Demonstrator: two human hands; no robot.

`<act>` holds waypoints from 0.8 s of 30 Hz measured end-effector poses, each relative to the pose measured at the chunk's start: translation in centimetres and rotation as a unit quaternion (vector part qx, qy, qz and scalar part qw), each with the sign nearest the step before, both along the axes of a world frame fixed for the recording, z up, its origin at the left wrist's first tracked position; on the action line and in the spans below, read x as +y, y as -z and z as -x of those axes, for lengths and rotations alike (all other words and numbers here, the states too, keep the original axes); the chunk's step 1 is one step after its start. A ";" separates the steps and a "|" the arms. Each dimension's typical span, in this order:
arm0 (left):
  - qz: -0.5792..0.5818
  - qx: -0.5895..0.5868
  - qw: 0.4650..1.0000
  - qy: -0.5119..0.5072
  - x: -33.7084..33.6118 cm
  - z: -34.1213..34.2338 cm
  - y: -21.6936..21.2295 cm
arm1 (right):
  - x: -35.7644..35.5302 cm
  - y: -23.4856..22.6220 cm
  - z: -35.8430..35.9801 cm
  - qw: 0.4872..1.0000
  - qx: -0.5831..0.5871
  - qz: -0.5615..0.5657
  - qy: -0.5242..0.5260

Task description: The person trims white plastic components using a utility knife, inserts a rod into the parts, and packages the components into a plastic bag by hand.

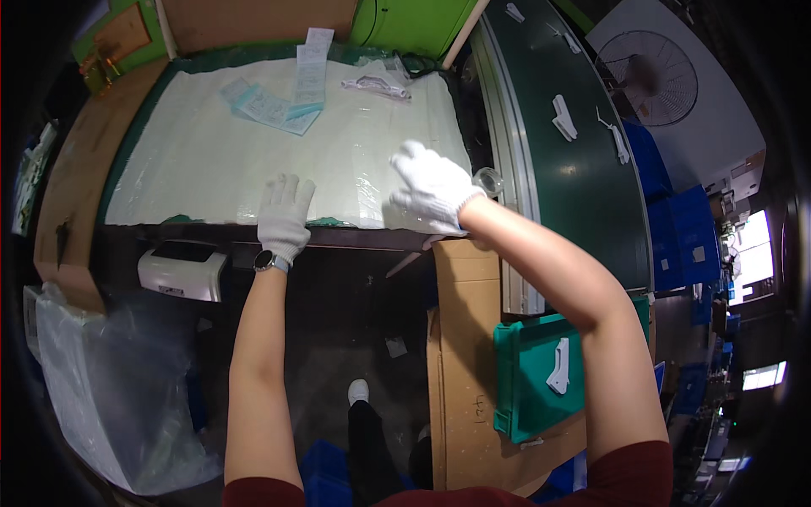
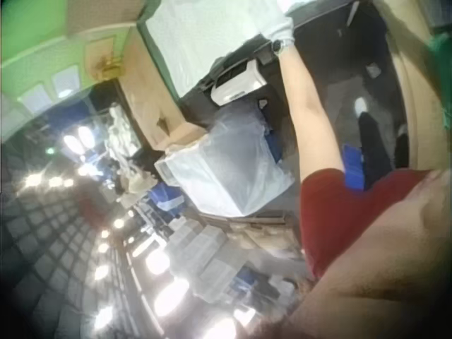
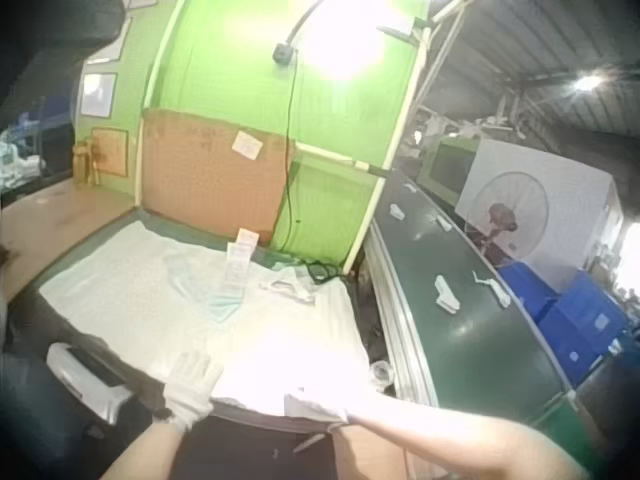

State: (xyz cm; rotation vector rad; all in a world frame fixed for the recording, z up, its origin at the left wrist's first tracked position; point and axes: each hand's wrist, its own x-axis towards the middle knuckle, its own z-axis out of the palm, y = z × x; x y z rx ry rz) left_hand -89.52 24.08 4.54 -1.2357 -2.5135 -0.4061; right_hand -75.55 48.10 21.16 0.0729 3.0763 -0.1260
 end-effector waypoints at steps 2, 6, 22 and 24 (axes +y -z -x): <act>-0.108 0.050 0.992 0.032 -0.2 0.2 -0.4 | 2.5 3.6 5.5 0.996 -0.038 0.000 0.079; -0.164 0.085 0.981 0.064 0.3 1.1 0.6 | 8.4 9.1 14.0 0.989 0.023 -0.063 0.133; -0.198 0.131 0.967 0.089 -0.3 2.7 2.8 | 4.5 9.7 15.3 0.999 -0.013 -0.020 0.021; -0.185 0.118 0.972 0.080 0.0 2.4 2.6 | 2.7 7.0 12.0 0.999 -0.029 0.001 -0.015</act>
